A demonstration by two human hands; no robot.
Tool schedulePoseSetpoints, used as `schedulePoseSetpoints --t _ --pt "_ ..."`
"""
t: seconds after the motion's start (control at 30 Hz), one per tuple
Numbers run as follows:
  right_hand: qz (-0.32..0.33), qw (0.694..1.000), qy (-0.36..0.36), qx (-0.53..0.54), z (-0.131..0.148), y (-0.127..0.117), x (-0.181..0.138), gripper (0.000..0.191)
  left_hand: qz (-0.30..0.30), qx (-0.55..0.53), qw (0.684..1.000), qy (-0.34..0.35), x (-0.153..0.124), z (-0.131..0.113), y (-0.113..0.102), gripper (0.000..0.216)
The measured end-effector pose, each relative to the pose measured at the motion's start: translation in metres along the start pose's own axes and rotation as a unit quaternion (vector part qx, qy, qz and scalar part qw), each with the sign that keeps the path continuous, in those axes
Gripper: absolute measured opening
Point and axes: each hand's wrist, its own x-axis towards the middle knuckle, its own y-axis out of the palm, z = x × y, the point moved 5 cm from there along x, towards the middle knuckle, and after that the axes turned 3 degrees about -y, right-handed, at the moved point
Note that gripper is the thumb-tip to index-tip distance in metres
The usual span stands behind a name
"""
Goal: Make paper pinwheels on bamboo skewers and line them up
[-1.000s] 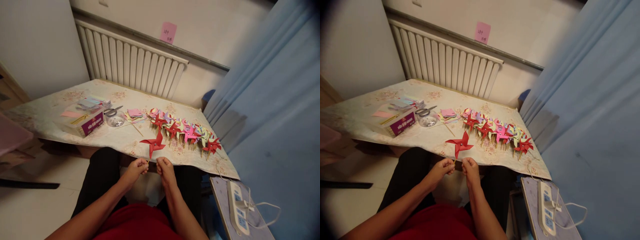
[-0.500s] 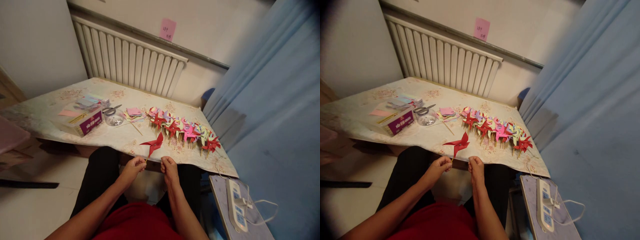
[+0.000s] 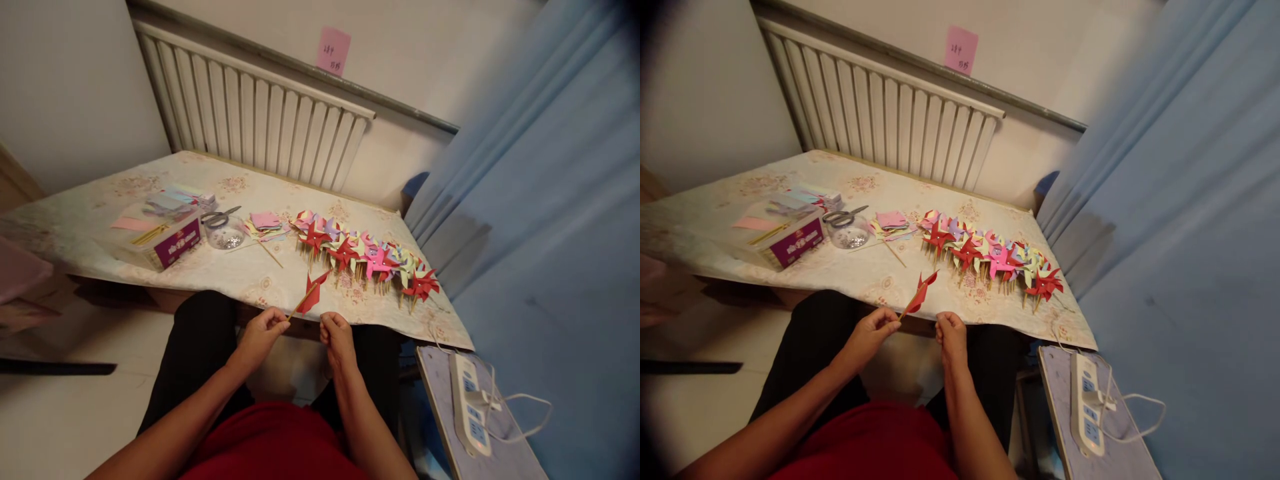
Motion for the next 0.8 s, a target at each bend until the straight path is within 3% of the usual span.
schedulePoseSetpoints --t 0.57,0.8 --pt "-0.010 1.000 -0.001 0.001 -0.006 -0.007 0.005 0.031 -0.036 0.037 0.999 0.012 0.004 0.010 -0.004 0.020" --pt "-0.011 1.000 0.000 -0.003 -0.009 -0.008 0.005 0.028 0.026 -0.062 0.997 -0.038 0.003 0.012 0.004 0.021"
